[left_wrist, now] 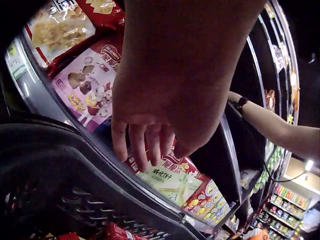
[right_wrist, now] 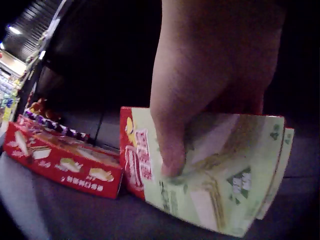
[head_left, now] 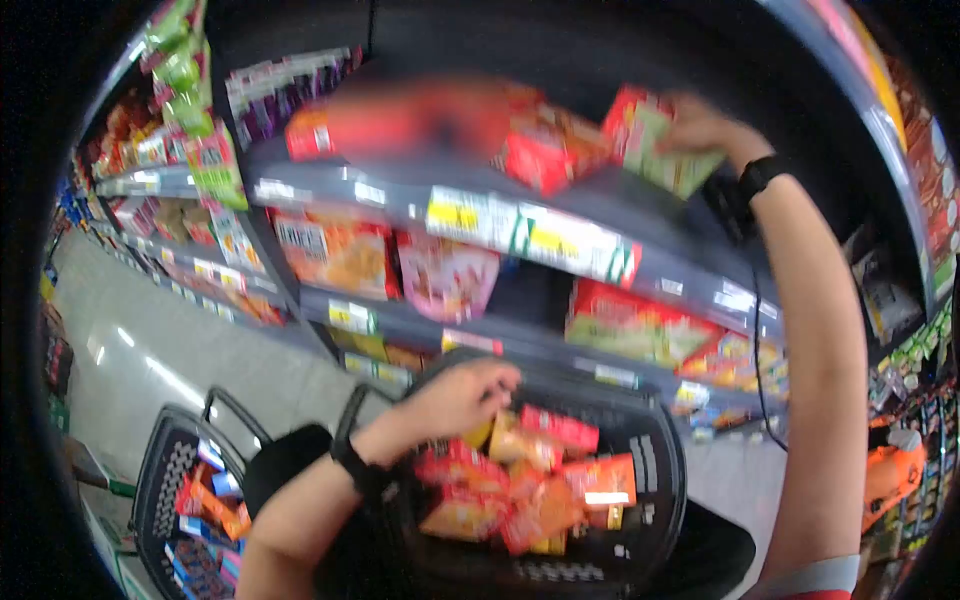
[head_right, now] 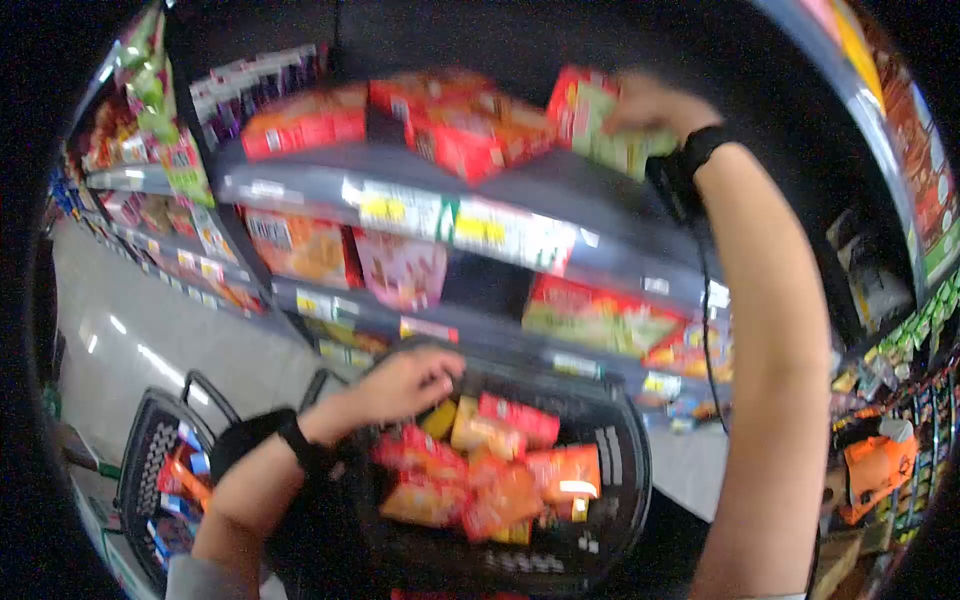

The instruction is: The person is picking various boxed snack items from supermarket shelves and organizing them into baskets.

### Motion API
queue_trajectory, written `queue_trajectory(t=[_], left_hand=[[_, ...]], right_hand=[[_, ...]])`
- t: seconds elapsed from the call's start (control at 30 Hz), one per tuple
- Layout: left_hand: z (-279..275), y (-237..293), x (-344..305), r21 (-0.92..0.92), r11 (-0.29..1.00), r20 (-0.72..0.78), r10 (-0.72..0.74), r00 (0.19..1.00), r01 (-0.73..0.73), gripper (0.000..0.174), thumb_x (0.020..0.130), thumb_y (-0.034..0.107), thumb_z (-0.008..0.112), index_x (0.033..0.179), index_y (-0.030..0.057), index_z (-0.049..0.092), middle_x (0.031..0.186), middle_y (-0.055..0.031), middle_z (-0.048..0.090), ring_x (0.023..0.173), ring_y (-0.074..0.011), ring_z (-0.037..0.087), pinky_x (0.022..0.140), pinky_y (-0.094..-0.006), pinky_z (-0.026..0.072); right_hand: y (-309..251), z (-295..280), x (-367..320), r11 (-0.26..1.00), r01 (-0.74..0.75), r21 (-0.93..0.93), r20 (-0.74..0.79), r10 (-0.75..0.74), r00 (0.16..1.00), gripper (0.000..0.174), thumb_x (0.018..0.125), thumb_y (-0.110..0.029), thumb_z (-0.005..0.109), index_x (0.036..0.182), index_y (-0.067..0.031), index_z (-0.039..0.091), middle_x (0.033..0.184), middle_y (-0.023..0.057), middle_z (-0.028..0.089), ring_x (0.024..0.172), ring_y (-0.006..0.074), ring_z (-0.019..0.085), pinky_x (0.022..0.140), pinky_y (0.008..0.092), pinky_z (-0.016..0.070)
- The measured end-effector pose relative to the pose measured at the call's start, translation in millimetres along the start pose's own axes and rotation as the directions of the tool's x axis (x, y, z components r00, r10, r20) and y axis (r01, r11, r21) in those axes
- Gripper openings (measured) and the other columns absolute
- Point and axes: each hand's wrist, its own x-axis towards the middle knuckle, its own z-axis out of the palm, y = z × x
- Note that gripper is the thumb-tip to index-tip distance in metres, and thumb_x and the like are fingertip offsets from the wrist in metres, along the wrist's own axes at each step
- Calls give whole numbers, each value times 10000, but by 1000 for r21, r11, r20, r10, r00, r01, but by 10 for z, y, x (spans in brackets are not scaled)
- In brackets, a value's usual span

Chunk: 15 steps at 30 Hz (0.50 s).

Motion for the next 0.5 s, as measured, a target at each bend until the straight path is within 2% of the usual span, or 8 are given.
queue_trajectory(t=[0.1,0.17,0.23,0.3,0.37,0.4,0.47,0.5], left_hand=[[62,-69,-16,36,993,-39,112,993,-111,247,781,69,559,1017,1,529,881,-135,588,776,-245,591,700,-325,478],[55,-17,-47,34,999,-21,44,999,-43,257,797,81,544,1042,5,530,891,-109,600,775,-196,591,698,-302,475],[13,125,-91,-35,998,9,-50,999,50,259,819,92,524,1064,9,529,919,-85,610,784,-137,578,700,-277,468],[19,199,-136,31,996,44,-88,995,87,296,852,69,491,1147,42,498,991,-23,575,827,-98,547,764,-250,452],[91,194,-189,-103,994,17,-40,999,42,349,871,79,469,1218,51,448,1060,-41,561,909,-109,547,824,-245,428],[115,215,-206,-128,991,32,-25,999,29,361,890,105,458,1243,47,420,1132,-64,532,990,-126,535,875,-252,403],[247,286,-276,-253,966,22,55,998,-48,490,896,296,477,1299,55,339,1244,-93,450,1095,-163,481,910,-302,393],[330,356,-310,-336,936,8,114,993,-105,555,890,365,479,1320,61,305,1270,-95,424,1129,-176,459,918,-320,392]], right_hand=[[82,83,-270,970,14,-243,-362,-103,926,390,684,-182,687,1018,-17,570,911,72,630,803,195,597,730,298,468],[-869,-5,-1198,997,58,50,-448,-30,894,500,687,-225,686,1101,-8,508,1047,144,581,933,261,564,820,295,430],[-967,33,-1579,978,89,-188,-560,-181,808,505,686,-199,691,1099,19,498,973,151,595,839,199,584,765,306,454],[-601,190,-1787,902,351,-254,-748,-413,520,507,696,-163,689,1117,31,486,971,143,594,831,189,583,745,303,459],[-880,541,-2266,872,471,132,-872,-124,474,525,714,-152,683,1161,19,469,1022,132,584,891,193,573,776,291,450],[-889,434,-2735,749,596,288,-588,-353,728,576,739,-203,675,1233,-26,437,1112,122,553,1009,176,526,877,280,403],[-828,992,-3052,910,198,365,-691,122,712,286,814,-239,622,974,-4,589,917,49,627,807,93,573,709,239,461],[-1272,1158,-3290,834,70,548,-477,243,845,326,796,-268,643,983,-7,586,919,60,627,810,114,578,727,255,463]])
